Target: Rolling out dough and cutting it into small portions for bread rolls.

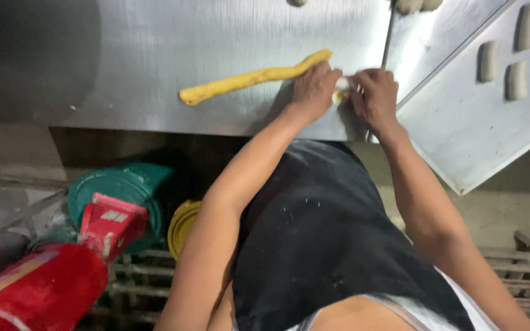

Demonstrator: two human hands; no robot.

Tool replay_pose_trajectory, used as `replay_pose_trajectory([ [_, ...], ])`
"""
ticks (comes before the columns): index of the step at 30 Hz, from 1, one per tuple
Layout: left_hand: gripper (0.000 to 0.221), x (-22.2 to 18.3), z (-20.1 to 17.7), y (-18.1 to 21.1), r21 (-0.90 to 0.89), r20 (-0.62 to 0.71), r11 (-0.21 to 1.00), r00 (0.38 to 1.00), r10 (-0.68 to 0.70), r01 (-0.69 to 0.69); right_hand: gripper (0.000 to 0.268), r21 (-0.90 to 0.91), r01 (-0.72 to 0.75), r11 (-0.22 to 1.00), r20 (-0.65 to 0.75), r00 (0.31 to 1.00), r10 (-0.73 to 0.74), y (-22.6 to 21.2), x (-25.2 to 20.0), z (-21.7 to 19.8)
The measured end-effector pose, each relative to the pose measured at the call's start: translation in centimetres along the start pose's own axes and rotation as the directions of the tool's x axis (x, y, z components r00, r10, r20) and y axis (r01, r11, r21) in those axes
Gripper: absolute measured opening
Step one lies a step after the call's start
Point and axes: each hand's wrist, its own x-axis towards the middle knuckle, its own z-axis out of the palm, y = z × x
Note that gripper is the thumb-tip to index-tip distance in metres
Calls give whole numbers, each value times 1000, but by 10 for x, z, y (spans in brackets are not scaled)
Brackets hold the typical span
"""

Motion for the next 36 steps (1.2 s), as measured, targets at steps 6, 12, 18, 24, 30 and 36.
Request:
replay_pose_trajectory([
  [6, 35, -6, -19, 15, -42, 107, 999, 994, 5, 0, 33, -74, -91, 993, 58, 994, 96, -6, -12, 18],
  [12, 31, -8, -7, 3, -41, 111, 999, 993, 31, -27, 28, -141, -129, 982, 179, 972, 153, -35, -4, -2],
  [18, 41, -15, -38, 8, 27, 127, 1000, 992, 1, -4, 55, -276, -28, 961, 133, 989, 67, -60, -28, 24],
  [24, 35, -75, -125, -57, -249, 15, 951, 982, -188, 186, 70, -366, -54, 929, 156, 981, 119, -93, -69, 52],
  [30, 28, -144, -176, -97, -352, -103, 829, 862, -495, 434, 100, -422, -295, 858, 185, 898, 400, -21, 63, 53],
  [36, 22, -167, -181, -100, -370, 11, 756, 816, -577, 540, 93, -416, -378, 827, 81, 890, 448, -14, 71, 50],
])
